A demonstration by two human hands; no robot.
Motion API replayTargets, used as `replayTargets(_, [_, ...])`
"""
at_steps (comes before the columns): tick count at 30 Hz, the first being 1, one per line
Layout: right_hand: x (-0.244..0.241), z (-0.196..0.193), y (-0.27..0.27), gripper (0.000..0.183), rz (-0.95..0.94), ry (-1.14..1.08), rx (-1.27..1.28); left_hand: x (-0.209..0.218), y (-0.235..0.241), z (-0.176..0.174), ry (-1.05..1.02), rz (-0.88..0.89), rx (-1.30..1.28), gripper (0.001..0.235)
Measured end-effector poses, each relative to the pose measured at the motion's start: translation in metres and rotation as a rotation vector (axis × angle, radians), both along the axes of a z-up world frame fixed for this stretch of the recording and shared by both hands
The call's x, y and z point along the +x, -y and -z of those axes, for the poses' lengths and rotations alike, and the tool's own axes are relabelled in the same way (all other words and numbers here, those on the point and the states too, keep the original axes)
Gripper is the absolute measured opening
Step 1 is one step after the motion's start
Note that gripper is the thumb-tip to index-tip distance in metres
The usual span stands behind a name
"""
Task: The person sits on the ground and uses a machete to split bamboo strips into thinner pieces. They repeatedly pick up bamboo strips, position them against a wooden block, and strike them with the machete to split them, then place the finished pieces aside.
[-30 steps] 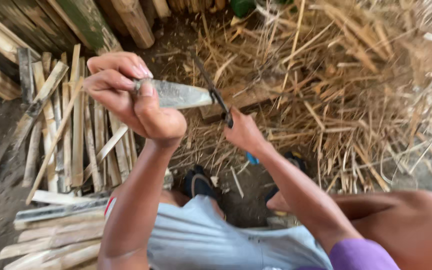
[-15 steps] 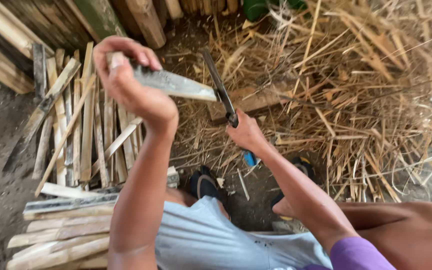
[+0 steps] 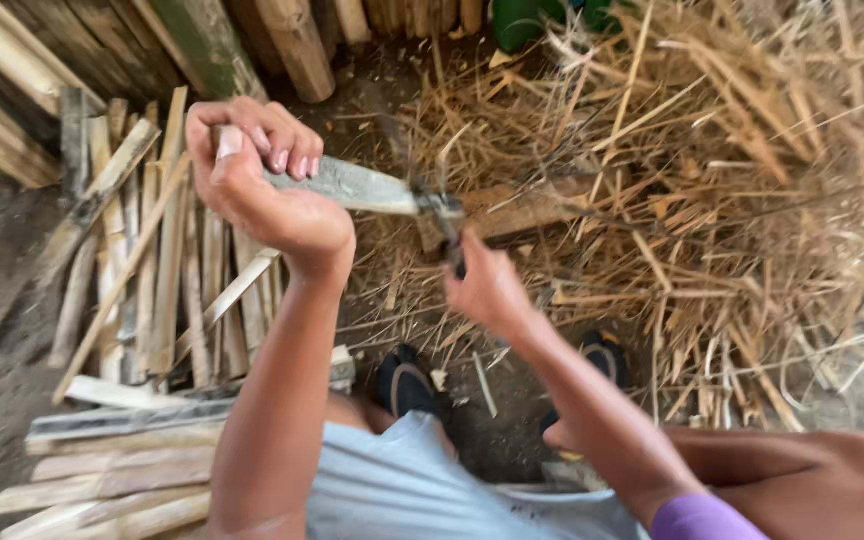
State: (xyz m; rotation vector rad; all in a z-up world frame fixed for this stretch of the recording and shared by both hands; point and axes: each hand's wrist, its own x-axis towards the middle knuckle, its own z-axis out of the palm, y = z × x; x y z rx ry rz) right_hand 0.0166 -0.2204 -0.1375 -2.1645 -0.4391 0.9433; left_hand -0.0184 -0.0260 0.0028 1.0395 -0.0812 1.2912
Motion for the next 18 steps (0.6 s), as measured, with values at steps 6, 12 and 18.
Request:
replayTargets(6, [-0.001,0.056,0.006,0.06,-0.009,0.378,-0.011,0.002,-0.008,0.005,-0.032,-0.052,0.057,0.016])
replayTargets(12, [0.049,0.159,0.011,0.046,0.004,0.192,-0.166,-0.006,-0.024,-0.007,-0.04,-0.027,-0.042,0.015])
replayTargets(18, [0.039,0.229,0.029,0.035,-0.027,0.255,-0.22,0.0,-0.027,0.01,-0.095,-0.099,0.049,0.023])
